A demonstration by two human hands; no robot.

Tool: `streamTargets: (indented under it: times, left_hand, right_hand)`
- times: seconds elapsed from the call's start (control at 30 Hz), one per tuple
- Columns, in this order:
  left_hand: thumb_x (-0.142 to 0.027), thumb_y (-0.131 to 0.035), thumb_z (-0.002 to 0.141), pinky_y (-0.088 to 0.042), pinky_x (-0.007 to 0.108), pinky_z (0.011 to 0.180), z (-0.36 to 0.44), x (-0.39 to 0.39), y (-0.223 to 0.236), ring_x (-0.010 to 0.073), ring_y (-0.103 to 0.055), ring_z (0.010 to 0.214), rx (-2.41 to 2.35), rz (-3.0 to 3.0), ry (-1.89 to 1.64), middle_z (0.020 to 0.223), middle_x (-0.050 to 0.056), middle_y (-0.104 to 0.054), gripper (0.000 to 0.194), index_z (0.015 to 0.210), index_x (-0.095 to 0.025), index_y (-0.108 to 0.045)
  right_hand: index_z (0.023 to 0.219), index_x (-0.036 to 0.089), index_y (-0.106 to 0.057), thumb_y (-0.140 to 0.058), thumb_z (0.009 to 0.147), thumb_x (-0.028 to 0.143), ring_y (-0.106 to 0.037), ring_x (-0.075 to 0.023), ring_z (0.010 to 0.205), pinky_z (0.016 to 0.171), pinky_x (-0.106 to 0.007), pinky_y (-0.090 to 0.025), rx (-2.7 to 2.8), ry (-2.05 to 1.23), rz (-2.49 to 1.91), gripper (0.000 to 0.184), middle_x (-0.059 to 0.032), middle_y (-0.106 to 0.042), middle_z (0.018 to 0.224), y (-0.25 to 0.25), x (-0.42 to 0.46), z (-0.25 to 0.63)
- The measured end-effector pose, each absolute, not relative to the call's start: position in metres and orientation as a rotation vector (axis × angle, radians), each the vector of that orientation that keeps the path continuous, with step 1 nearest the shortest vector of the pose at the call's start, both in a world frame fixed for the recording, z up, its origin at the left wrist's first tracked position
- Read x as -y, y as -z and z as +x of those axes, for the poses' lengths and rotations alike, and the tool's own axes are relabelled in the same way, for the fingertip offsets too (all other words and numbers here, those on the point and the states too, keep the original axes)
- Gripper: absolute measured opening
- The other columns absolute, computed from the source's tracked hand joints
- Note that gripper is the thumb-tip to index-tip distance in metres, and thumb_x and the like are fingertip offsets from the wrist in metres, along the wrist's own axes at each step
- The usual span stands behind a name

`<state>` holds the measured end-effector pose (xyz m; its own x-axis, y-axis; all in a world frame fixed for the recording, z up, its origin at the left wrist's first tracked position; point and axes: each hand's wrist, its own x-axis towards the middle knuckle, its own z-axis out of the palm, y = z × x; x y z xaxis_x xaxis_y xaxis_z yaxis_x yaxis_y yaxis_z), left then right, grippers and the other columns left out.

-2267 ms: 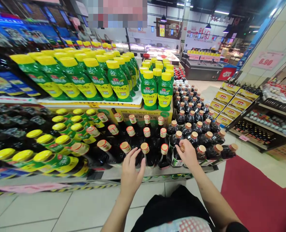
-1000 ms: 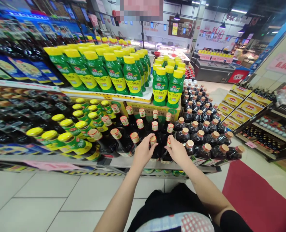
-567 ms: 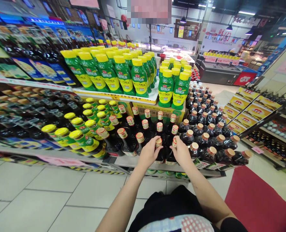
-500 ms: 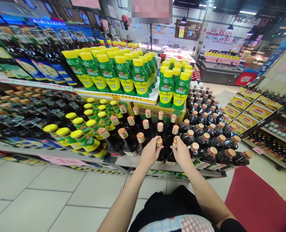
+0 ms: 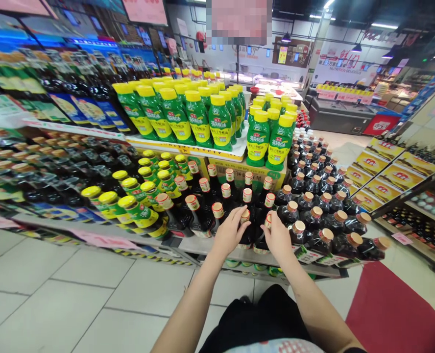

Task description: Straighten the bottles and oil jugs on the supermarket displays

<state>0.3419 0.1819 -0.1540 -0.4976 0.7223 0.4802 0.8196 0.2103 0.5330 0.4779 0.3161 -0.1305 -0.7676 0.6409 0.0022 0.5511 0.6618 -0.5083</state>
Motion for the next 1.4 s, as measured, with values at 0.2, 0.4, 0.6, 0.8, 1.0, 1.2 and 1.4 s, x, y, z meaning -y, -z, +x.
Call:
streamTargets:
  times: [0.2, 0.4, 0.6, 0.8, 1.0, 1.2, 1.4]
  left_hand:
    - [-0.031, -0.056, 0.098, -0.052, 0.035, 0.091, 0.314, -0.155, 0.129, 0.0203, -0.063, 0.099, 2.236, -0.906, 1.155, 0.101, 0.009, -0.067, 0.018, 0.1, -0.015, -0.064]
    - [-0.056, -0.072, 0.082, -0.049, 0.029, 0.07, 0.322, -0.161, 0.133, 0.0193, -0.068, 0.08, 2.685, -0.491, 1.15, 0.094, 0.004, -0.072, 0.043, 0.1, -0.019, -0.064]
    - [-0.051, -0.069, 0.087, -0.045, 0.031, 0.066, 0.331, -0.187, 0.155, 0.0288, -0.07, 0.09, 2.755, -0.289, 0.735, 0.102, 0.01, -0.071, 0.042, 0.11, -0.017, -0.058]
    - [-0.04, -0.067, 0.089, -0.051, 0.033, 0.077, 0.311, -0.167, 0.158, 0.0261, -0.07, 0.09, 2.821, -0.586, 0.943, 0.102, 0.01, -0.071, 0.036, 0.115, -0.017, -0.056]
    - [-0.039, -0.061, 0.09, -0.054, 0.031, 0.086, 0.3, -0.133, 0.15, 0.0188, -0.068, 0.091, 2.797, -1.095, 1.497, 0.1, 0.006, -0.07, 0.033, 0.115, -0.018, -0.054]
    - [-0.053, -0.077, 0.078, -0.051, 0.034, 0.077, 0.31, -0.139, 0.152, 0.0225, -0.065, 0.087, 2.738, -0.697, 1.097, 0.098, 0.007, -0.067, 0.05, 0.105, -0.018, -0.055]
    - [-0.038, -0.077, 0.08, -0.051, 0.031, 0.073, 0.277, -0.119, 0.153, 0.0196, -0.065, 0.08, 2.793, -1.021, 1.315, 0.089, 0.003, -0.067, 0.034, 0.098, -0.019, -0.055]
  right_hand:
    - [0.124, 0.019, -0.045, -0.058, 0.099, 0.024, -0.066, -0.0202, 0.085, 0.064, -0.029, -0.037, 2.758, -0.664, -0.963, 0.028, -0.0059, -0.065, 0.11, 0.129, -0.32, 0.481]
    - [0.128, 0.019, -0.043, -0.055, 0.101, 0.026, -0.069, -0.0217, 0.084, 0.063, -0.03, -0.038, 2.813, -0.643, -0.914, 0.03, -0.0079, -0.066, 0.115, 0.125, -0.326, 0.485]
    - [0.13, 0.018, -0.041, -0.051, 0.103, 0.027, -0.072, -0.0239, 0.083, 0.06, -0.031, -0.039, 2.888, -0.601, -0.859, 0.03, -0.0106, -0.067, 0.117, 0.127, -0.337, 0.485]
    - [0.125, 0.016, -0.044, -0.051, 0.103, 0.027, -0.07, -0.0226, 0.084, 0.058, -0.031, -0.036, 2.893, -0.618, -0.784, 0.026, -0.0096, -0.066, 0.113, 0.13, -0.344, 0.481]
    - [0.125, 0.017, -0.044, -0.05, 0.103, 0.027, -0.068, -0.0229, 0.081, 0.058, -0.031, -0.034, 2.827, -0.653, -0.783, 0.025, -0.0093, -0.067, 0.11, 0.136, -0.34, 0.48]
    - [0.123, 0.019, -0.045, -0.049, 0.1, 0.028, -0.066, -0.0228, 0.082, 0.06, -0.03, -0.036, 2.7, -0.697, -0.81, 0.026, -0.0097, -0.066, 0.113, 0.146, -0.331, 0.477]
    - [0.122, 0.021, -0.048, -0.048, 0.095, 0.034, -0.065, -0.024, 0.084, 0.069, -0.032, -0.042, 2.561, -0.793, -0.909, 0.03, -0.0086, -0.068, 0.109, 0.147, -0.312, 0.47]
